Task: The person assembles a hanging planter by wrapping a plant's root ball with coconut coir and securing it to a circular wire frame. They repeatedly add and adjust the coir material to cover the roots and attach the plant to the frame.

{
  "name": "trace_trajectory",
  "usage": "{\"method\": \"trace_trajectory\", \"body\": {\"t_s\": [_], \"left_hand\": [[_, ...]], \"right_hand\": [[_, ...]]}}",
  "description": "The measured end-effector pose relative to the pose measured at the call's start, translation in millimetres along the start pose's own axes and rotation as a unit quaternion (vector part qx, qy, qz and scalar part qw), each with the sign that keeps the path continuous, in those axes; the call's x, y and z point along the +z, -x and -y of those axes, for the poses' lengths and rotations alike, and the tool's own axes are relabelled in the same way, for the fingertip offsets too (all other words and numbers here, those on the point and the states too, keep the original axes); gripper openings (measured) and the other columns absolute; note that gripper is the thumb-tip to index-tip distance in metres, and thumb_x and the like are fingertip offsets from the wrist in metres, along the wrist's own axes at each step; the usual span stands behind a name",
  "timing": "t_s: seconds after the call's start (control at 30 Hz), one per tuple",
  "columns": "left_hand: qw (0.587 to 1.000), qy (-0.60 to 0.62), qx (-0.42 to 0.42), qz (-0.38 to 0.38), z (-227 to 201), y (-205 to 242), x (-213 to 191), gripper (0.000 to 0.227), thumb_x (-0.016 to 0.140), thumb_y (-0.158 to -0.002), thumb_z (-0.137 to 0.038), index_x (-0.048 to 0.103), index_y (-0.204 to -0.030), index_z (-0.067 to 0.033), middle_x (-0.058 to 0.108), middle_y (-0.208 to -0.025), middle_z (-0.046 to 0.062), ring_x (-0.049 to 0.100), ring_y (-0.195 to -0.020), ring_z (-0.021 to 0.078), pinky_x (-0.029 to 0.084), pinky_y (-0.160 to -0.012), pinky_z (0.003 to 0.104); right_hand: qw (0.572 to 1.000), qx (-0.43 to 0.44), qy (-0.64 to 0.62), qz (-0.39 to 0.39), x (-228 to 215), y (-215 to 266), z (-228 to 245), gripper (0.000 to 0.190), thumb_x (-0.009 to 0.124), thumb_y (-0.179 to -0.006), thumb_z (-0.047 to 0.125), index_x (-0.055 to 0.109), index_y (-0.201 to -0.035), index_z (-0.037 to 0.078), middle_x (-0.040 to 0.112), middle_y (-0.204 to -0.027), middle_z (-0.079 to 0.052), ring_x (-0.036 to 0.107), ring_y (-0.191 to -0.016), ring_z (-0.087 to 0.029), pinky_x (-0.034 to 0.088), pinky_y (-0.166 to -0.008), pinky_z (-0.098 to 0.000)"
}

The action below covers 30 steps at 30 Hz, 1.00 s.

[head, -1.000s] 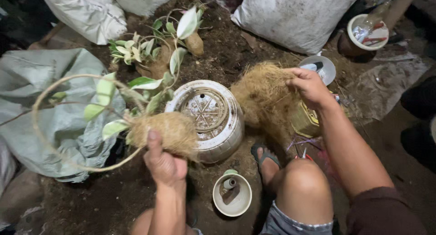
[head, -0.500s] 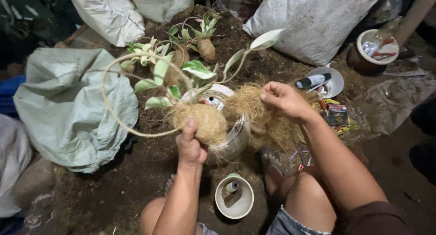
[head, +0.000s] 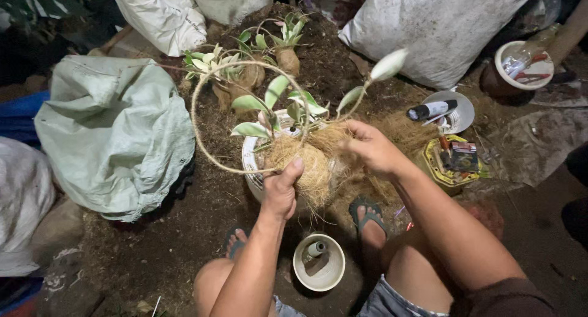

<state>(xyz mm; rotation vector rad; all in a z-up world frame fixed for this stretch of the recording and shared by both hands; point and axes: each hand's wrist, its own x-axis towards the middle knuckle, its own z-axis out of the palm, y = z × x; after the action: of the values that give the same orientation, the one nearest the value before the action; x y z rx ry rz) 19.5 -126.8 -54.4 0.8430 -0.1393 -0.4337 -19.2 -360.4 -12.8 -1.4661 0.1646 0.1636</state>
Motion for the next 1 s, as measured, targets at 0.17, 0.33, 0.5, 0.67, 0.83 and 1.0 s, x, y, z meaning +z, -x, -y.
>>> {"method": "trace_trajectory", "body": {"t_s": [0.17, 0.33, 0.5, 0.67, 0.83, 1.0], "left_hand": [[0.998, -0.006, 0.014, -0.054, -9.5, 0.2, 14.5, 0.058, 0.076, -0.083, -0.013, 0.056, -0.137, -0.0023, 0.068, -0.122, 0.009, 0.067, -0.108, 0.0195, 0.054, -0.099, 0.038], [0.997, -0.04, 0.041, -0.051, -22.6, 1.7, 21.4, 0.061, 0.076, -0.085, -0.012, 0.053, -0.14, -0.0001, 0.067, -0.121, 0.012, 0.066, -0.107, 0.0223, 0.054, -0.098, 0.04], [0.994, -0.038, 0.051, -0.087, -24.2, -0.2, 25.5, 0.061, 0.076, -0.085, -0.012, 0.051, -0.139, 0.0017, 0.067, -0.119, 0.012, 0.065, -0.105, 0.0222, 0.054, -0.096, 0.039], [0.988, -0.071, 0.061, -0.123, -19.5, -1.3, 26.4, 0.062, 0.077, -0.087, -0.012, 0.051, -0.141, 0.0046, 0.067, -0.12, 0.012, 0.064, -0.107, 0.0202, 0.052, -0.1, 0.036], [0.993, -0.055, 0.051, -0.093, -16.1, 2.4, 26.3, 0.065, 0.077, -0.084, -0.015, 0.05, -0.14, 0.0028, 0.067, -0.118, 0.01, 0.064, -0.104, 0.0195, 0.053, -0.095, 0.036], [0.985, -0.138, 0.018, -0.1, -11.4, 1.2, 28.8, 0.057, 0.078, -0.088, -0.019, 0.053, -0.133, 0.0047, 0.07, -0.115, 0.013, 0.067, -0.104, 0.0205, 0.053, -0.098, 0.034]], "right_hand": [[0.989, -0.105, 0.105, -0.026, 0.7, -4.5, -0.7, 0.037, 0.069, -0.098, 0.022, 0.068, -0.129, 0.002, 0.074, -0.114, 0.003, 0.065, -0.099, -0.002, 0.052, -0.089, -0.0208], [0.996, -0.019, 0.017, -0.081, -3.9, -5.9, -3.6, 0.029, 0.071, -0.095, 0.019, 0.076, -0.118, 0.002, 0.069, -0.083, 0.003, 0.053, -0.069, -0.005, 0.044, -0.064, -0.0234], [0.989, 0.009, 0.093, -0.117, -16.0, -5.4, -5.0, 0.024, 0.074, -0.094, 0.02, 0.079, -0.108, 0.001, 0.066, -0.074, 0.002, 0.049, -0.061, -0.007, 0.04, -0.055, -0.0253], [0.982, 0.015, 0.138, -0.128, -30.1, -3.9, -3.1, 0.023, 0.073, -0.093, 0.02, 0.079, -0.108, 0.002, 0.068, -0.073, 0.0, 0.052, -0.058, -0.008, 0.041, -0.052, -0.026], [0.986, -0.005, 0.108, -0.126, -43.1, -2.4, -3.4, 0.021, 0.073, -0.094, 0.016, 0.078, -0.108, 0.001, 0.072, -0.079, 0.001, 0.057, -0.063, -0.006, 0.046, -0.055, -0.0249], [0.99, -0.005, 0.064, -0.125, -63.9, -4.9, -8.2, 0.019, 0.075, -0.093, 0.014, 0.078, -0.107, 0.001, 0.071, -0.078, 0.0, 0.053, -0.06, -0.006, 0.04, -0.053, -0.0242]]}}
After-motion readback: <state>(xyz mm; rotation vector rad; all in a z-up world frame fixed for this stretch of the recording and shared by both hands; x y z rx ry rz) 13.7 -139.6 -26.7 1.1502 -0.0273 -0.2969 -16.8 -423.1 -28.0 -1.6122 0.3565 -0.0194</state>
